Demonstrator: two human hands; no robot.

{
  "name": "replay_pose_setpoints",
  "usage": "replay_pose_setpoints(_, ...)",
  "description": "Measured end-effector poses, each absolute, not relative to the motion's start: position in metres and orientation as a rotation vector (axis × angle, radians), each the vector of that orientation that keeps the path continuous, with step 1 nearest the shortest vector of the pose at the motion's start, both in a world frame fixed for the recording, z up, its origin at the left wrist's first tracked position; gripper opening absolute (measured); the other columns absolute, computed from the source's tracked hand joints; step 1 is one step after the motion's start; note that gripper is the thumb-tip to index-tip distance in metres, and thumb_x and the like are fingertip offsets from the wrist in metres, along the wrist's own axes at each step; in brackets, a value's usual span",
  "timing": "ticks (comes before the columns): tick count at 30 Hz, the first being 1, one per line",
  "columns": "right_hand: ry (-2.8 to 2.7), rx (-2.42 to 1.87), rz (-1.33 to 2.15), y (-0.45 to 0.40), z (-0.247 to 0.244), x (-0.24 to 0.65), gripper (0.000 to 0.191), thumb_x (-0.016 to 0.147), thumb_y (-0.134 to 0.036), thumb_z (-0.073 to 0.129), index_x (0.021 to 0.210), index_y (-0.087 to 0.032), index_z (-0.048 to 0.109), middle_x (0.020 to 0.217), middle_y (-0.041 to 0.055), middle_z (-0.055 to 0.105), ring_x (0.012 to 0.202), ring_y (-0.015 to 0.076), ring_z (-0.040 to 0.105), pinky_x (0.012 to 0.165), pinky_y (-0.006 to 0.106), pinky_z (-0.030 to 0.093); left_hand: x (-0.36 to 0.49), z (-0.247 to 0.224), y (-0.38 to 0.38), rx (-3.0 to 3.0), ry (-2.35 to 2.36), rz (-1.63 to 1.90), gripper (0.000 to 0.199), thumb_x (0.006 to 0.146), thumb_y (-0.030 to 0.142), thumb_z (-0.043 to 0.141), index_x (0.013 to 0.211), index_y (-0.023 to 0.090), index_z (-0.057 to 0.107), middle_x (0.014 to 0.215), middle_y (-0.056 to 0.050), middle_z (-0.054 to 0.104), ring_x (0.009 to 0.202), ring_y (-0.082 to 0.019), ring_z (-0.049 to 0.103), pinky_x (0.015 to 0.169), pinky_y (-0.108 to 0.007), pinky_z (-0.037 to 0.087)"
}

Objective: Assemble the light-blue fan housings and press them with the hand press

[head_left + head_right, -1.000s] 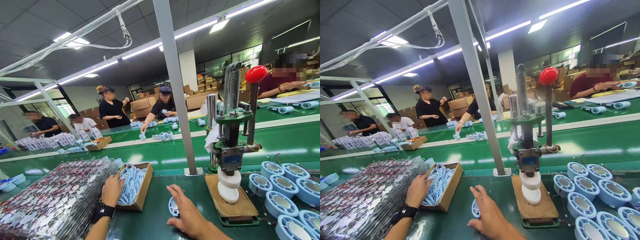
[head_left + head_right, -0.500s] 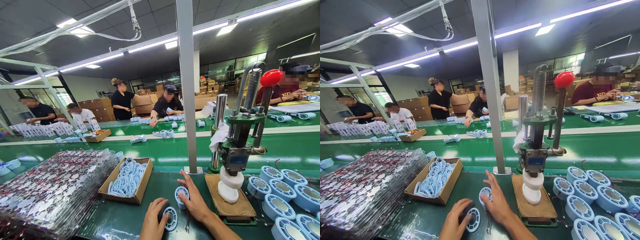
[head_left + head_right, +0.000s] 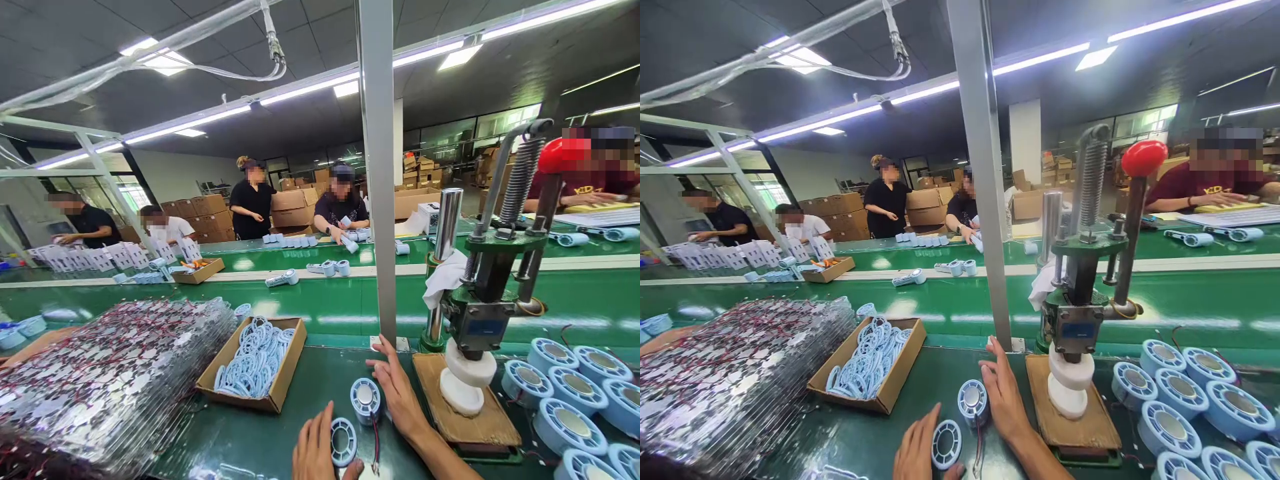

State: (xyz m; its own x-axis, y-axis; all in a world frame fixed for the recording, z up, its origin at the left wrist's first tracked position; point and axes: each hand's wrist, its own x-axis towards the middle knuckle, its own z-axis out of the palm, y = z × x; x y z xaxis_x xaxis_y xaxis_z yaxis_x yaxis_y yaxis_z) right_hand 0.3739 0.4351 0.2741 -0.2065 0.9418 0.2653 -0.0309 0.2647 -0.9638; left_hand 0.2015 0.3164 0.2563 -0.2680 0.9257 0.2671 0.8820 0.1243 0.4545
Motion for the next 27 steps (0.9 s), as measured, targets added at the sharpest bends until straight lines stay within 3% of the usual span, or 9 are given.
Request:
replay_pose_setpoints(6, -1.440, -0.915, 1.121, 0.443, 0.274, 0.373, 0.061, 0.097, -0.055, 0.031, 0.149, -0.025, 0.022, 0.142, 0.0111, 0.042, 0.108, 0.0185, 0.060, 0.097, 0.037, 0.048, 0.214, 0.282, 0.330, 1.596, 2.099, 1.179, 0.067, 0.080, 0.039, 0.057, 0.142, 0.020, 0.041, 0.124, -0.010, 0.064, 0.110, -0.027, 0.062, 0.099, -0.043, 0.047)
replay_pose_setpoints(11, -1.427, -0.901, 1.119, 0.446, 0.273, 0.374, 0.060, 0.098, -0.055, 0.031, 0.149, -0.025, 0.022, 0.140, 0.0114, 0.043, 0.106, 0.0187, 0.061, 0.096, 0.039, 0.049, 0.241, 0.326, 0.349, 1.821, 1.830, 0.964, 0.077, 0.079, 0.027, 0.058, 0.150, 0.030, 0.028, 0.132, -0.005, 0.059, 0.121, -0.023, 0.055, 0.104, -0.038, 0.044)
replay_pose_setpoints(20, -1.408, -0.901, 1.123, 0.448, 0.272, 0.372, 0.058, 0.097, -0.055, 0.035, 0.147, -0.027, 0.030, 0.140, 0.0093, 0.046, 0.107, 0.0194, 0.061, 0.093, 0.037, 0.051, 0.243, 0.338, 0.366, 1.866, 1.820, 0.761, 0.078, 0.080, 0.021, 0.051, 0.152, 0.032, 0.022, 0.138, -0.005, 0.053, 0.130, -0.022, 0.047, 0.112, -0.041, 0.036)
replay_pose_setpoints(27, -1.442, -0.903, 1.139, 0.445, 0.278, 0.372, 0.059, 0.097, -0.054, 0.032, 0.148, -0.024, 0.027, 0.142, 0.0107, 0.043, 0.108, 0.0189, 0.060, 0.096, 0.038, 0.049, 0.250, 0.335, 0.366, 1.793, 1.867, 0.851, 0.071, 0.081, 0.025, 0.051, 0.149, 0.025, 0.030, 0.140, -0.008, 0.052, 0.130, -0.024, 0.047, 0.111, -0.044, 0.037)
